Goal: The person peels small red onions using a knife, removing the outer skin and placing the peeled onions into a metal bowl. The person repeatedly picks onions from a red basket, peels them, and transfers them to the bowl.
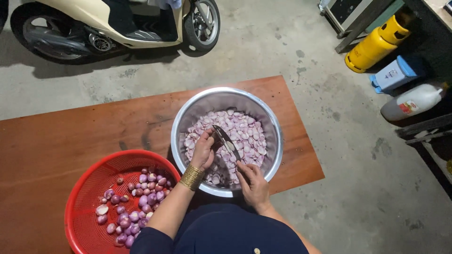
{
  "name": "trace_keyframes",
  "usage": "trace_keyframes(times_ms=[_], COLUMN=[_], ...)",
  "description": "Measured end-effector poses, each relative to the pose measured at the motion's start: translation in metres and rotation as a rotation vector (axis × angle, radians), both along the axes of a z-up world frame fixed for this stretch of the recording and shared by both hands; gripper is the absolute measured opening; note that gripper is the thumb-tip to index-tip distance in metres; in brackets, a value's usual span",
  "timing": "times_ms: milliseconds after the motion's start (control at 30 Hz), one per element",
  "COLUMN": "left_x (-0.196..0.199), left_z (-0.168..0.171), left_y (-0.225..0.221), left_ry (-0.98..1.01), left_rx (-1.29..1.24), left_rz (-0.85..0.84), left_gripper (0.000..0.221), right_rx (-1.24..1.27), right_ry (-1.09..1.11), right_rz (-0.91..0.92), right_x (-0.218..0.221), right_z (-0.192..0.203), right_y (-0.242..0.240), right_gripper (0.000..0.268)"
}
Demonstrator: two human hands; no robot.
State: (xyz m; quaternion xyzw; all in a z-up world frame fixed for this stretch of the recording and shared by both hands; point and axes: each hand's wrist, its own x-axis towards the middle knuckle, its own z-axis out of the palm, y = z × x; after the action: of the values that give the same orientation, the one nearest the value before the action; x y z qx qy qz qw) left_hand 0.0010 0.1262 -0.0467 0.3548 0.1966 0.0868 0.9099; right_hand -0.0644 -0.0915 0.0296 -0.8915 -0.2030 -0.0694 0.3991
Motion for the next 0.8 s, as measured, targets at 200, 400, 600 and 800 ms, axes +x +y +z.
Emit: trace_keyframes(times_ms=[200, 400, 600, 800], left_x=[-0.005, -0.015, -0.002, 0.025], left_z=[0.017, 0.036, -0.003, -0.059], left_y=[-0.013, -0.033, -0.018, 0.005], left_ry=[-0.009, -0.024, 0.095, 0.084], left_rx=[0.035, 0.124, 0.123, 0.063], left_rz=[0.002, -0.005, 0.011, 0.056], left_gripper=[0.026, 0.024, 0.024, 0.023], right_rx=[0.013, -0.033, -0.027, -0.078], right_ry=[-0.014, -0.036, 0.024, 0.039], right_rz=[0.024, 0.0, 0.017, -0.001], right_x=[0.018, 0.047, 0.027, 0.004], right_z=[0.0, -0.009, 0.003, 0.009], right_y=[0.008, 0.016, 0.014, 0.0], right_gripper=[0.035, 0.034, 0.035, 0.036])
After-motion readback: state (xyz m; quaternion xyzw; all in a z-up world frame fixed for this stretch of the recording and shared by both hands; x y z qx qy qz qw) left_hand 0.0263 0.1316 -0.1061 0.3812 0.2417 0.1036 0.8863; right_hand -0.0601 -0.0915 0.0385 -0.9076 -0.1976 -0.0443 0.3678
